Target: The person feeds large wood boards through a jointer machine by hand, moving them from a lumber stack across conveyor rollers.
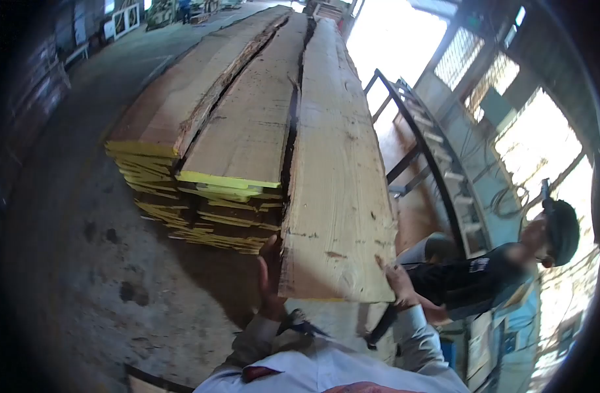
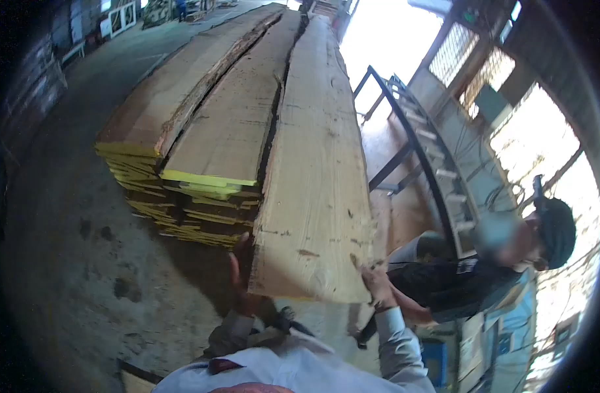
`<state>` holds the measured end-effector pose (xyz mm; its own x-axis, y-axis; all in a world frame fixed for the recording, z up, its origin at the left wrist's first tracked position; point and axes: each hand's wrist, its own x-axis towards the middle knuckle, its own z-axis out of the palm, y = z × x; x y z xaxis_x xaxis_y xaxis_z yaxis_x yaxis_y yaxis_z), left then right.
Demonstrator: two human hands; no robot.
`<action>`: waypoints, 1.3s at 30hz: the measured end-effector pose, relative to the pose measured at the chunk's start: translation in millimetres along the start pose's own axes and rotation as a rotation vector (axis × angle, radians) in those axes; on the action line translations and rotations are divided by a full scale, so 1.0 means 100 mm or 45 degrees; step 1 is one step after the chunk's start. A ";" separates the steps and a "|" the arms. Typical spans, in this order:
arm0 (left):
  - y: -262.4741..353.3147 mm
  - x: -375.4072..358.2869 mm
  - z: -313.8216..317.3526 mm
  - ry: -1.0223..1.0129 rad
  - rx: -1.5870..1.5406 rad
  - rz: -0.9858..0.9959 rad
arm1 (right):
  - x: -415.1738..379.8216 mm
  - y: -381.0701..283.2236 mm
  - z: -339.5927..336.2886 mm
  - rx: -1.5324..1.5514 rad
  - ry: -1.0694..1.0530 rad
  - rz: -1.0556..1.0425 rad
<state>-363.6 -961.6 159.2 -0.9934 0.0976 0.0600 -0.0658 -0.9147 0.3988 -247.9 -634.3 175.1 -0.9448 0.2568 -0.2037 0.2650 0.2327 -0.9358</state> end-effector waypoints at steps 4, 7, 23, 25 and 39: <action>0.06 -0.12 -0.14 -0.402 0.056 -0.030 | -0.08 -0.33 0.04 0.082 0.019 0.145; 0.11 -0.11 -0.06 -0.327 0.344 0.102 | -0.03 0.03 -0.14 0.144 -0.184 -0.163; -0.21 -0.14 -0.04 -0.251 0.443 0.749 | -0.08 0.27 -0.22 0.289 0.095 0.108; -0.15 -0.04 0.08 -0.213 0.427 0.830 | -0.11 0.03 -0.18 0.391 0.116 0.113; 1.06 0.61 1.48 -0.605 0.531 1.150 | -0.11 -1.20 0.98 1.142 -0.282 0.140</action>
<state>-417.3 -994.4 340.4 -0.5167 -0.3176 0.7950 0.7920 -0.5299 0.3031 -288.6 -756.5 261.7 -0.9629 0.0280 -0.2683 0.1942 -0.6184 -0.7615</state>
